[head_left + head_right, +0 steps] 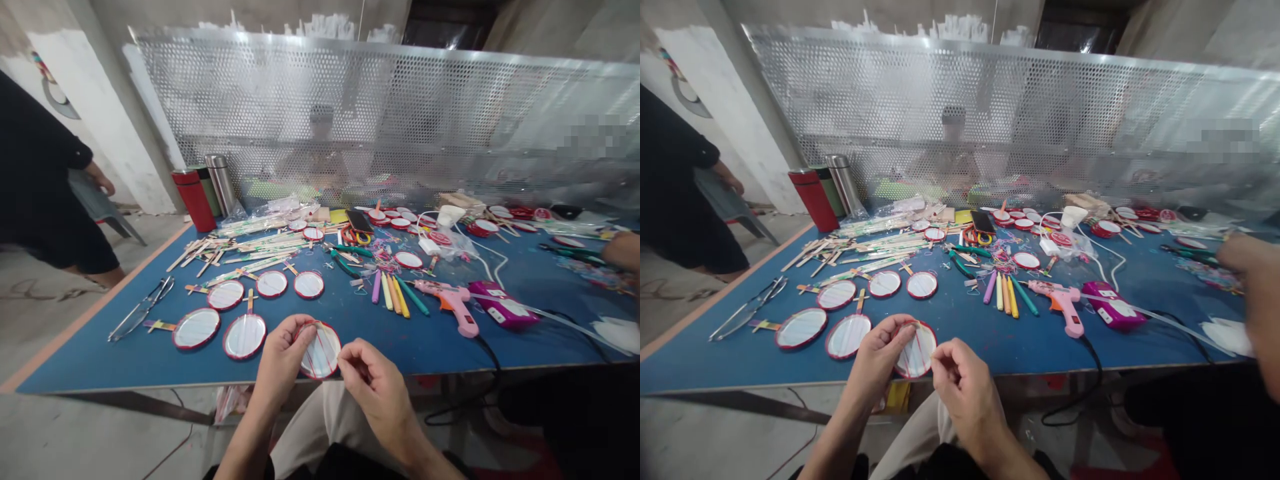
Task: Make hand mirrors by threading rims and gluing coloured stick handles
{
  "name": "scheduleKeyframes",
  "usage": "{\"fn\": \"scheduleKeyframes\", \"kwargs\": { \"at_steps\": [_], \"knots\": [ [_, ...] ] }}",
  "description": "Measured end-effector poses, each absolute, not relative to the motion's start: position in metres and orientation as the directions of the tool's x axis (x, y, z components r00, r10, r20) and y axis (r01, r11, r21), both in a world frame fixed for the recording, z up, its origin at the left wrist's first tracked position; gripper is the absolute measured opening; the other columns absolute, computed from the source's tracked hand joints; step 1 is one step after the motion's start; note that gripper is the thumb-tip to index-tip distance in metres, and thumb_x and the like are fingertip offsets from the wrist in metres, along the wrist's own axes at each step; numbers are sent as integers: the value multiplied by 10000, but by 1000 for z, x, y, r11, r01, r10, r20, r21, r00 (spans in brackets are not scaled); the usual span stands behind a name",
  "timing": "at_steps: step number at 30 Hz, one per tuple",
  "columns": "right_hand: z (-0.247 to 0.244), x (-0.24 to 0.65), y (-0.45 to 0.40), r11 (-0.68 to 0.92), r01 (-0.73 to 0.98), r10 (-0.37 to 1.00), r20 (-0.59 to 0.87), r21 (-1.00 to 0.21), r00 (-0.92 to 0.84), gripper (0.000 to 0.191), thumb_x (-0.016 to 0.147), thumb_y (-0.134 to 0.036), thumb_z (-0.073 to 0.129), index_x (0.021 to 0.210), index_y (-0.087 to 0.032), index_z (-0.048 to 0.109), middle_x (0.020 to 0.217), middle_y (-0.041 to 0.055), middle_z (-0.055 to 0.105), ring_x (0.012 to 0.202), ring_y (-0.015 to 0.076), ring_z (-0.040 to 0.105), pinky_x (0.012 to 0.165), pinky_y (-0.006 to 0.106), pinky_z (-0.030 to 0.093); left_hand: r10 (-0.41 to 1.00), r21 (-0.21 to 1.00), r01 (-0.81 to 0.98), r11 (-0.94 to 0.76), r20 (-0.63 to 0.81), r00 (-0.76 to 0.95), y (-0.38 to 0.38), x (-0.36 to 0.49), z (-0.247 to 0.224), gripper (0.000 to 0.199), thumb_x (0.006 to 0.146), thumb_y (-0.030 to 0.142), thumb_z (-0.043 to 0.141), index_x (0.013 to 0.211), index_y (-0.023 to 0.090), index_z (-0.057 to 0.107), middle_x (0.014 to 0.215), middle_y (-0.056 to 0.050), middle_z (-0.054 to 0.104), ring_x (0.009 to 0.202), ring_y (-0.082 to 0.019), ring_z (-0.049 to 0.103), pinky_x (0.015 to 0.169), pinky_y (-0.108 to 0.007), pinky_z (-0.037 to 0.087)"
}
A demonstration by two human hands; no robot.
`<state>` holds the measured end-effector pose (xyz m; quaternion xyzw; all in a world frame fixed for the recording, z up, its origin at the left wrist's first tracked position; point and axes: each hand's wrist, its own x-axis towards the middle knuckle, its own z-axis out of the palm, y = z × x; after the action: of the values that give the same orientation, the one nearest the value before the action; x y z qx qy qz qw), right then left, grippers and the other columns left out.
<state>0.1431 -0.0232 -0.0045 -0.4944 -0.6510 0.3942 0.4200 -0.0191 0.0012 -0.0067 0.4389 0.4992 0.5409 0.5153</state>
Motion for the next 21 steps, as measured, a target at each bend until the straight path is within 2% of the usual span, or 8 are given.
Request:
{"fn": "scheduleKeyframes", "kwargs": {
  "at_steps": [4,8,14,17,21],
  "knots": [
    [-8,134,-35,103,235,992,83,-967,-90,177,829,-350,548,699,-230,558,601,-19,519,488,122,477,474,240,392,993,999,-24,-34,31,-117,0,-19,-10,186,828,342,604,901,175,638,811,-11,676,758,-153,594,684,-230,444],
    [-3,133,-37,-26,122,996,-36,-992,-79,212,836,-387,549,750,-193,548,516,-45,538,415,91,503,459,200,396,993,998,19,-58,60,-100,0,-19,-10,178,836,331,589,905,178,646,810,-9,683,745,-147,591,678,-229,448],
    [-7,134,-37,-138,10,985,-138,-990,-107,217,835,-397,556,766,-192,542,423,-38,581,351,80,484,410,173,322,993,997,42,-63,67,-96,0,-19,-10,171,836,325,577,898,182,647,785,-2,679,710,-139,577,653,-221,448],
    [-7,132,-40,-141,73,985,-148,-987,-94,200,819,-376,571,750,-189,561,403,-31,585,342,82,480,413,175,321,991,996,65,-67,74,-109,-1,-18,-9,159,837,315,569,892,183,640,774,1,668,704,-136,567,650,-220,445],
    [-7,131,-42,-97,147,994,-102,-984,-25,187,796,-357,595,728,-184,580,437,-13,616,408,97,535,478,181,380,991,995,77,-71,79,-112,0,-18,-9,153,838,315,564,885,185,631,765,5,657,699,-133,558,651,-219,443]
  ]
}}
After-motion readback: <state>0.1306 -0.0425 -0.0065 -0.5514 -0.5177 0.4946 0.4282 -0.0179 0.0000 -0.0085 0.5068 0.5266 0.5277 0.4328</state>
